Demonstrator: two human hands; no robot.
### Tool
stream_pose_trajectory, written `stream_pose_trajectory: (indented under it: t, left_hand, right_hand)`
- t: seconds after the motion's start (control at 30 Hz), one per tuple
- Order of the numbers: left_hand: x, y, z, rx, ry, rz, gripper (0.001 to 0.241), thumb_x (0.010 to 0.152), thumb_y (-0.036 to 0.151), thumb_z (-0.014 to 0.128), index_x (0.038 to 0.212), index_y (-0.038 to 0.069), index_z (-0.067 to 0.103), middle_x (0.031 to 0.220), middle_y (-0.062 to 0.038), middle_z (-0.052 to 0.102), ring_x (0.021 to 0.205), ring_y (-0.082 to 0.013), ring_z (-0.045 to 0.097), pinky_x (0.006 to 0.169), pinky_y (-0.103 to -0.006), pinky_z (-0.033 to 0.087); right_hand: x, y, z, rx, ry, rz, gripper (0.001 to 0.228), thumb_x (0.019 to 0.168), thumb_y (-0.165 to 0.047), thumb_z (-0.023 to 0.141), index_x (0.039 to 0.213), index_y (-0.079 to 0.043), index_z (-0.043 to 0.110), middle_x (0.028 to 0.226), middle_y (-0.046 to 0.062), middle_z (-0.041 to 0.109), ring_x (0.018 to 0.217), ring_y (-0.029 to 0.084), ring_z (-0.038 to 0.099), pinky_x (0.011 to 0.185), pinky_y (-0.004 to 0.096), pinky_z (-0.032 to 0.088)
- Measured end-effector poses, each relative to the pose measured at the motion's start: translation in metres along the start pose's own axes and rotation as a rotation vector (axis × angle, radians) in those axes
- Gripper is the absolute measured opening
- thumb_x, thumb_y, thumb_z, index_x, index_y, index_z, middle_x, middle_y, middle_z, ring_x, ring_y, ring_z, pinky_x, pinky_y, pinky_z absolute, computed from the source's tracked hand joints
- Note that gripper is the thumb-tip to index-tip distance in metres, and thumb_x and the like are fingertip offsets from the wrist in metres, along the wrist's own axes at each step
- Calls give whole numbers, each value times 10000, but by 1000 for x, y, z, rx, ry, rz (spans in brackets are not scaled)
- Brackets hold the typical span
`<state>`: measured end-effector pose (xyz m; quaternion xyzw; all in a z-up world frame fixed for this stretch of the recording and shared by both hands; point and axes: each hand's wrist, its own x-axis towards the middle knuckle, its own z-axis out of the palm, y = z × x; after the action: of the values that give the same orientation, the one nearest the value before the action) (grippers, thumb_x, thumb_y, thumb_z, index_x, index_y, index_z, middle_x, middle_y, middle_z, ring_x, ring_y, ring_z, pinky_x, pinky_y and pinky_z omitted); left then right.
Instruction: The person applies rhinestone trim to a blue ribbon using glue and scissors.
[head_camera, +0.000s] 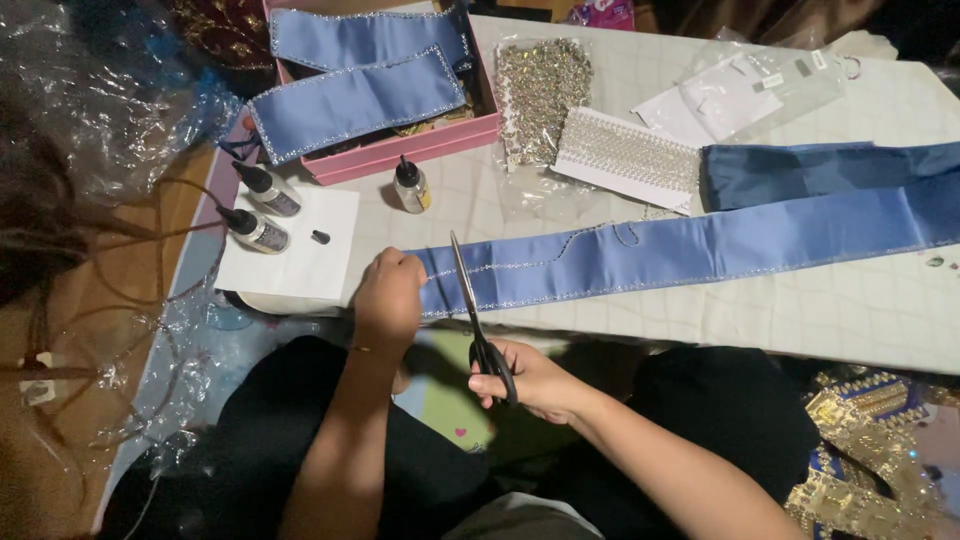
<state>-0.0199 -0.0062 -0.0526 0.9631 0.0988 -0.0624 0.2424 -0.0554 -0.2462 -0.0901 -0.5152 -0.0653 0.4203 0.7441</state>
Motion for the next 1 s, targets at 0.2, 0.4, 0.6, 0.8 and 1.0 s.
stream_pose_trajectory:
  t: [0.2, 0.4, 0.6, 0.8, 1.0]
  left_hand:
    - [-6, 2, 2, -103, 41, -6, 97, 975, 142, 461, 926, 129, 544, 826, -158, 585, 886, -411, 651, 854, -506, 519]
    - [-15, 0, 9, -420, 387, 203, 133, 835, 8, 656, 963, 16, 620, 799, -89, 655, 635, -216, 608, 618, -340, 515]
    - [-22, 11, -3, -450, 431, 198, 266, 826, 8, 623, 1091, 4, 649, 802, -104, 689, 630, -240, 616, 629, -354, 507]
    - [-26, 18, -13, -426, 369, 162, 280, 855, -1, 615, 1134, 0, 643, 806, -82, 693, 659, -230, 626, 649, -343, 513]
    - [-28, 20, -10, -523, 343, 137, 285, 868, 10, 599, 1149, 13, 644, 809, -73, 691, 654, -210, 616, 639, -321, 505]
  right_hand:
    - [-6, 15, 7, -4, 50, 103, 335, 916, -319, 786, 926, -22, 630, 654, 117, 667, 566, 155, 695, 494, 215, 514]
    - [-15, 7, 10, 34, -15, 216, 465, 922, -453, 667, 976, 7, 624, 725, 72, 638, 614, 144, 600, 535, 221, 414]
    - [-23, 2, 18, 13, 73, 298, 528, 913, -546, 601, 956, -22, 647, 704, 51, 629, 586, 126, 579, 527, 222, 374]
    - [-17, 1, 15, 12, 51, 277, 518, 935, -522, 593, 944, -5, 625, 711, 69, 619, 584, 136, 570, 511, 228, 386]
    - [-8, -6, 16, -7, 56, 282, 556, 921, -545, 592, 946, 9, 628, 712, 68, 612, 574, 130, 559, 504, 225, 378]
